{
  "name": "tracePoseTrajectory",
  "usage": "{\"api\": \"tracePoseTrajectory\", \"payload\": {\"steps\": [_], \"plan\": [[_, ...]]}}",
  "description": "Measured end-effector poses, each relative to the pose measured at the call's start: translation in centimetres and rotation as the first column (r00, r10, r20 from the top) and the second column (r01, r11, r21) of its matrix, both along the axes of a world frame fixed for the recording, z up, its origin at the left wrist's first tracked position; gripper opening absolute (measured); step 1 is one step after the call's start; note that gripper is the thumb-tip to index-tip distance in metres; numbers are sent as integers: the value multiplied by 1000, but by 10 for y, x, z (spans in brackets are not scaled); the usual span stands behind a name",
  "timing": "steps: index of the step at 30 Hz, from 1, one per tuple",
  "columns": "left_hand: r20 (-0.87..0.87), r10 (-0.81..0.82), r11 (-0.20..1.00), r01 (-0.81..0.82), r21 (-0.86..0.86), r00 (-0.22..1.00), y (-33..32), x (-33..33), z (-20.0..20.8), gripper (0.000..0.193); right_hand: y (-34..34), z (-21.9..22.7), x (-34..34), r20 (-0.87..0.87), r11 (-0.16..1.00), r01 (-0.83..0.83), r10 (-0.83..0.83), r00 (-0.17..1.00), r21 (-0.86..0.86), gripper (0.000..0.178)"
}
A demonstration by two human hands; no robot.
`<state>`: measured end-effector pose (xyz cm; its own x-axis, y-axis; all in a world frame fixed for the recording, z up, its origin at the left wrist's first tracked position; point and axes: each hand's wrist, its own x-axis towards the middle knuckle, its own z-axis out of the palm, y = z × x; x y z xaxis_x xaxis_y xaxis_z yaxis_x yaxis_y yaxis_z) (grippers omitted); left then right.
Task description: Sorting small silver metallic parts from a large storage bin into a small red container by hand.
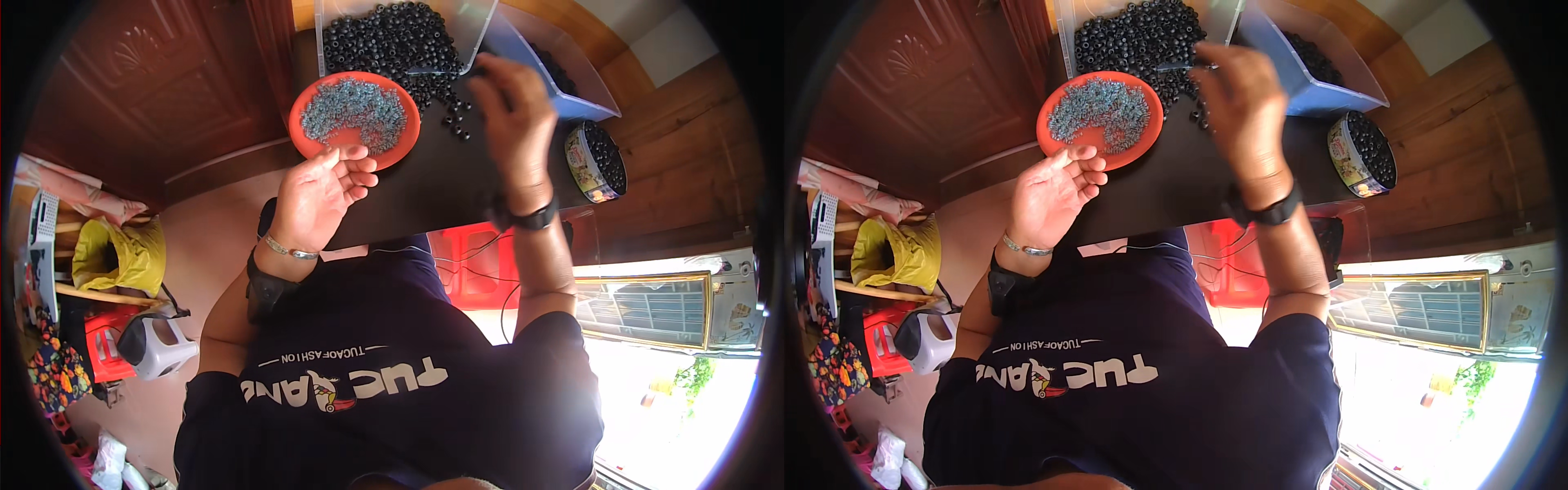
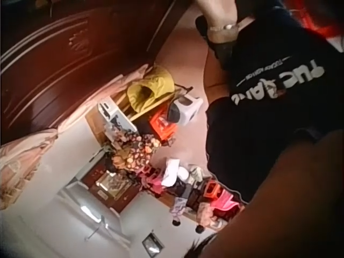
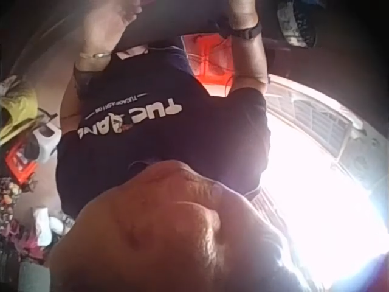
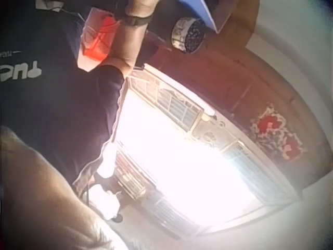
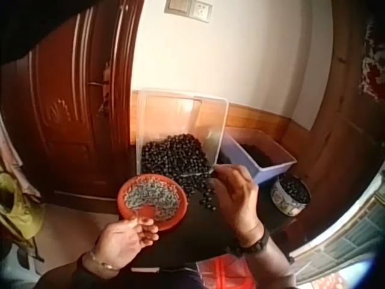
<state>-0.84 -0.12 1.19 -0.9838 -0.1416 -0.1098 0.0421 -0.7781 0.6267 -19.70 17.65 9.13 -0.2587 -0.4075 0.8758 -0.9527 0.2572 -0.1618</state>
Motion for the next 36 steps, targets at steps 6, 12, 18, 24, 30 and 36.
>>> {"api": "tracePoseTrajectory", "payload": {"steps": [6,12,18,24,30,36], "plan": [[-77,-57,998,59,20,995,-3,4,-9,30,15,19,3,638,781,-404,623,452,-476,29],[-60,-58,998,58,2,997,-2,7,-6,28,0,3,28,585,623,-519,767,262,-585,35],[-16,-24,1000,24,-6,1000,-2,8,-4,28,-8,-3,33,554,542,-577,813,176,-611,34],[-7,-38,999,38,1,999,-2,5,-5,27,-5,-9,32,551,449,-572,834,-7,-686,31],[5,-31,1000,31,-2,1000,-3,6,-6,27,11,20,6,563,663,-517,743,363,-542,32],[19,-49,998,50,-44,999,1,6,-5,27,54,81,-115,207,932,328,-295,933,-151,32]]}}
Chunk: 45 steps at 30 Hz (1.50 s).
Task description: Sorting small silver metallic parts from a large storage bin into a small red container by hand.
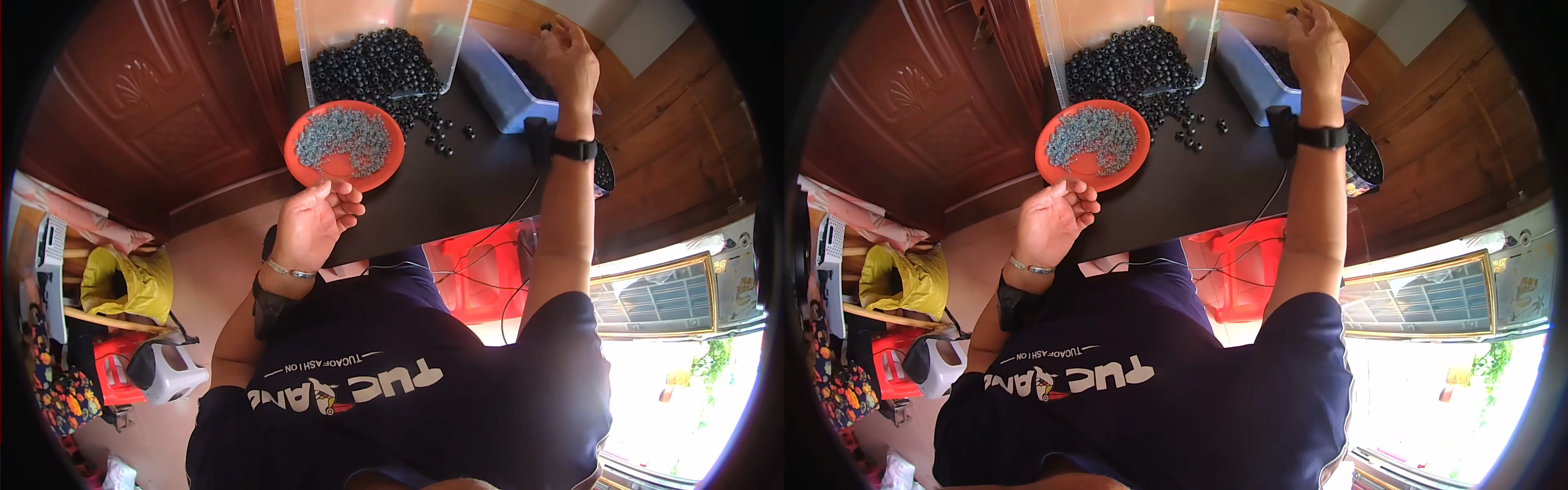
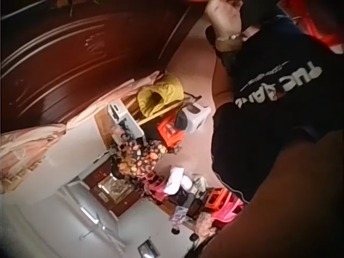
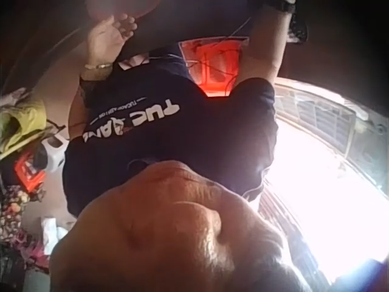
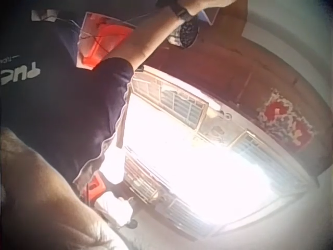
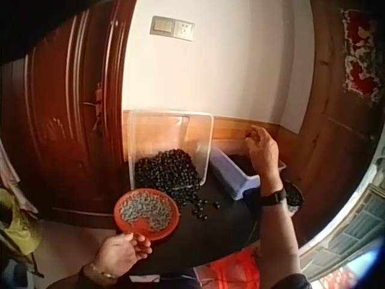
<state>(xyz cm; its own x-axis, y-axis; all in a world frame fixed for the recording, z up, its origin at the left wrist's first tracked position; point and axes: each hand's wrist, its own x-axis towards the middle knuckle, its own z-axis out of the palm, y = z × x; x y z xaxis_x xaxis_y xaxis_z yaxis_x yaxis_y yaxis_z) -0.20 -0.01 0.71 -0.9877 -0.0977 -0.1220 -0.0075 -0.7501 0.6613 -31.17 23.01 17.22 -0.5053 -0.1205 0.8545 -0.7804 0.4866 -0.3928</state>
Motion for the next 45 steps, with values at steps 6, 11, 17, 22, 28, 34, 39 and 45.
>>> {"api": "tracePoseTrajectory", "payload": {"steps": [6,11,17,22,28,34,39,45], "plan": [[7,49,999,-50,16,999,-3,4,-7,25,-25,-80,-15,206,917,-238,177,962,320,18],[8,21,1000,-21,11,1000,-7,4,-8,25,-50,-144,10,521,749,-431,135,843,503,20],[20,34,999,-34,27,999,-6,7,-10,25,-62,-163,11,459,640,-320,-58,886,698,21],[26,28,999,-29,31,999,-5,7,-11,25,-67,-168,12,433,652,-297,-52,900,698,21],[29,39,999,-38,-8,999,-7,3,-10,26,-66,-143,47,643,777,-588,336,688,223,21],[-21,36,999,-37,-39,999,0,-12,-6,32,-78,-118,143,636,628,-774,632,442,-86,24],[-76,38,996,-44,-74,996,5,-19,-7,26,-95,-133,176,423,559,-828,760,494,-37,26],[-98,119,989,-127,-77,988,6,-11,-11,17,-103,-145,183,300,573,-818,774,558,45,28]]}}
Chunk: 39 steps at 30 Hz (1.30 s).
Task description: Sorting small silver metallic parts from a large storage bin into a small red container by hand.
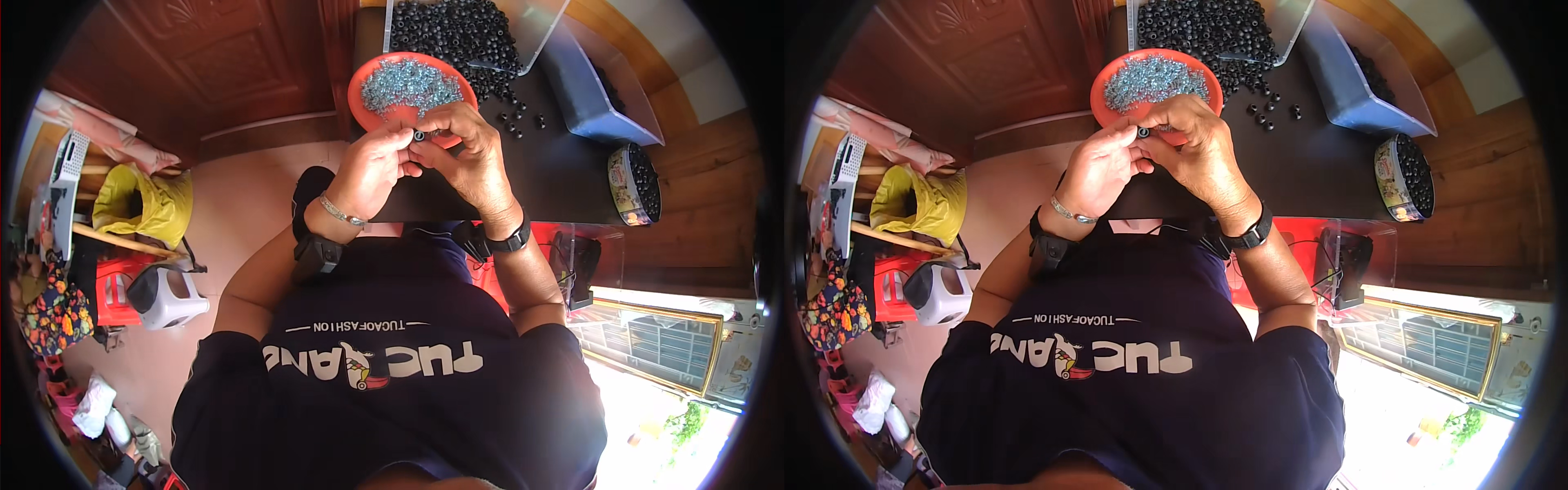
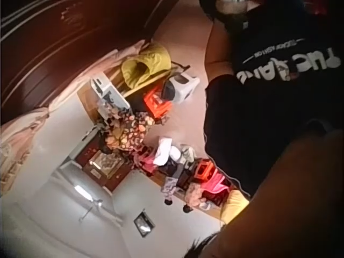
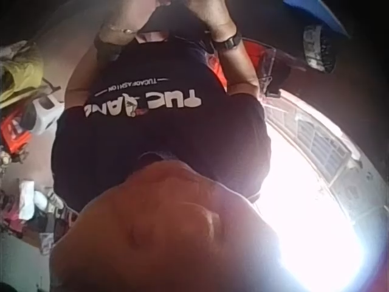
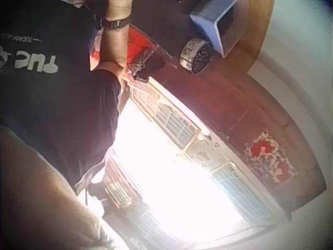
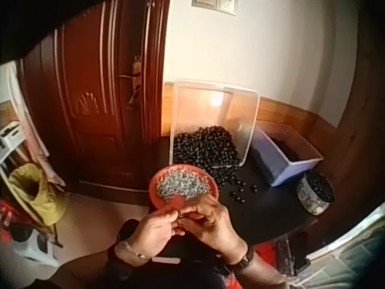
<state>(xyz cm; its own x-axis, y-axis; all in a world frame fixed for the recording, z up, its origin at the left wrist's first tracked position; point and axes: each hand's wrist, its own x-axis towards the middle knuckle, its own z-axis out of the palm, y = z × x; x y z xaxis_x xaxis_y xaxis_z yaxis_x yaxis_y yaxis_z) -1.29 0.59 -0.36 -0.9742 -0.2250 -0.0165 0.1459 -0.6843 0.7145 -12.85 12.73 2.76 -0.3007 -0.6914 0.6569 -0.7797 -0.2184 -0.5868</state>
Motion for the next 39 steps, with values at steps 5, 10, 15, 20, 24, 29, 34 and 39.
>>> {"api": "tracePoseTrajectory", "payload": {"steps": [5,10,15,20,24,29,34,39], "plan": [[-112,-9,999,5,-37,994,-9,5,-11,25,5,16,9,330,987,-106,61,942,120,25],[-98,-75,971,51,-233,992,-15,7,-5,31,4,7,2,354,976,-169,111,929,138,20],[-21,-20,979,15,-202,1000,-11,8,-2,24,2,2,4,286,985,-123,83,955,124,19],[-19,-36,944,28,-328,999,-16,11,-8,26,3,1,4,299,981,-162,124,946,105,16],[9,-41,923,42,-382,999,-16,13,0,25,3,2,1,512,934,-358,304,804,8,9],[9,-71,937,70,-342,997,-22,4,-3,25,-1,-1,-5,417,963,-262,210,884,70,9],[61,13,938,9,-348,998,-28,-10,7,24,-13,6,-13,-46,996,11,-7,999,87,6],[24,-12,803,24,-595,1000,-56,-31,11,27,-20,20,-32,57,974,-12,-1,998,228,10]]}}
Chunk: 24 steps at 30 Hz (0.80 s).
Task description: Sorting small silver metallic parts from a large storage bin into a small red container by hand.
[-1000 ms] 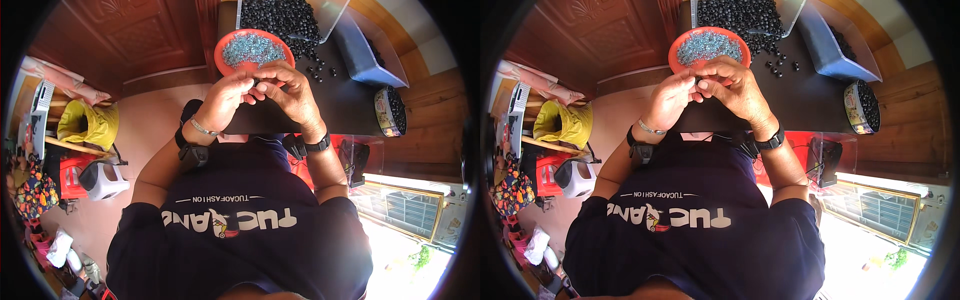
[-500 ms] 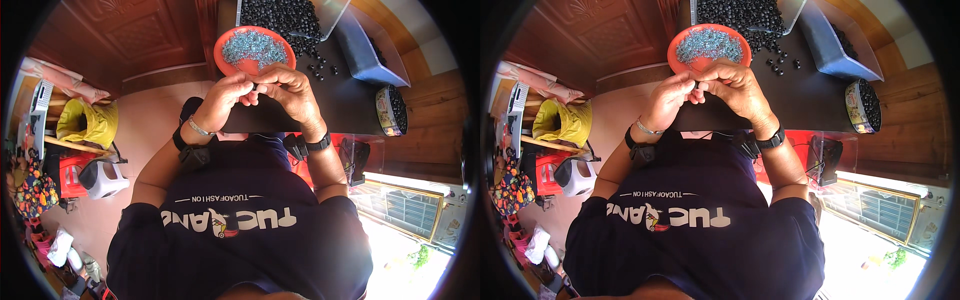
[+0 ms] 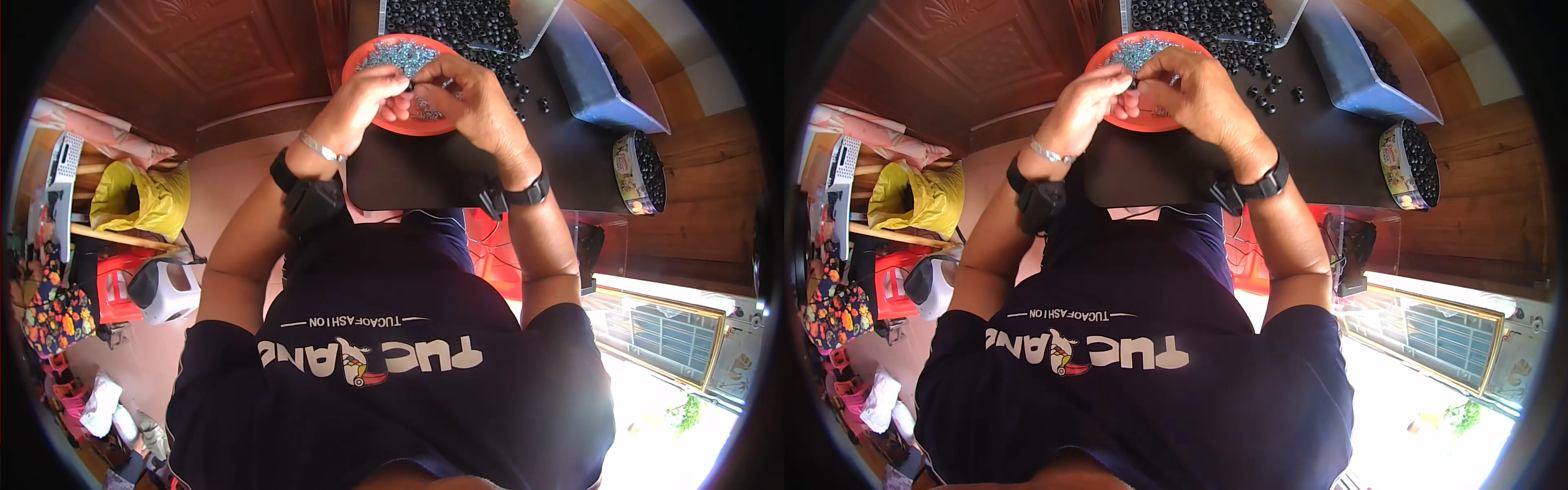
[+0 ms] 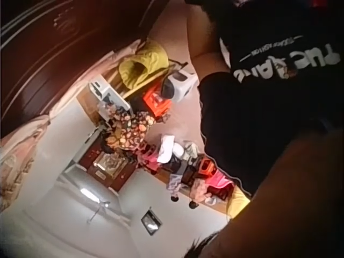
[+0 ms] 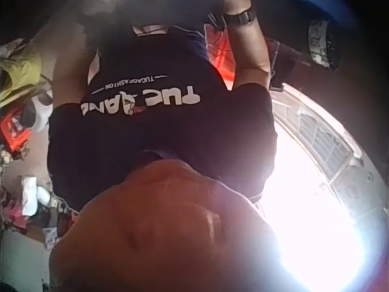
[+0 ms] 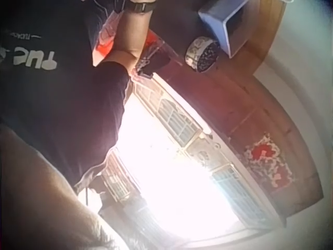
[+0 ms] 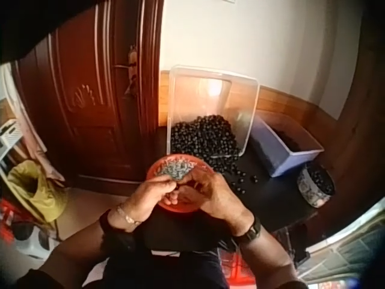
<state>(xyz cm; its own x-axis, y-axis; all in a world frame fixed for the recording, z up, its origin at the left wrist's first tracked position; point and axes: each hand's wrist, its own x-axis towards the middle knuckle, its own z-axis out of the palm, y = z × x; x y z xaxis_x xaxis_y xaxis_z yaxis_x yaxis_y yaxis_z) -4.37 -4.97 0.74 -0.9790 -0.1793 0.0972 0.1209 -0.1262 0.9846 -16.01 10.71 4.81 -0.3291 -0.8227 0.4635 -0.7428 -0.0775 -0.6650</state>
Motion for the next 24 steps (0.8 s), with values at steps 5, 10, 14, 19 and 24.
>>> {"api": "tracePoseTrajectory", "payload": {"steps": [5,10,14,19,24], "plan": [[30,-35,968,41,-249,999,-12,-14,32,29,-6,10,-23,209,994,-35,12,978,107,13],[46,-48,955,59,-291,998,-15,-25,39,28,-7,20,-28,228,987,-61,25,973,152,14],[45,-58,952,69,-298,997,-16,-28,37,30,-8,12,-29,129,989,-56,38,991,137,13],[87,-62,945,87,-314,994,-30,-28,26,26,-1,11,-29,93,987,69,-82,992,143,14],[35,-28,982,34,-188,999,-40,-17,17,26,9,2,-45,66,988,73,-83,994,137,14]]}}
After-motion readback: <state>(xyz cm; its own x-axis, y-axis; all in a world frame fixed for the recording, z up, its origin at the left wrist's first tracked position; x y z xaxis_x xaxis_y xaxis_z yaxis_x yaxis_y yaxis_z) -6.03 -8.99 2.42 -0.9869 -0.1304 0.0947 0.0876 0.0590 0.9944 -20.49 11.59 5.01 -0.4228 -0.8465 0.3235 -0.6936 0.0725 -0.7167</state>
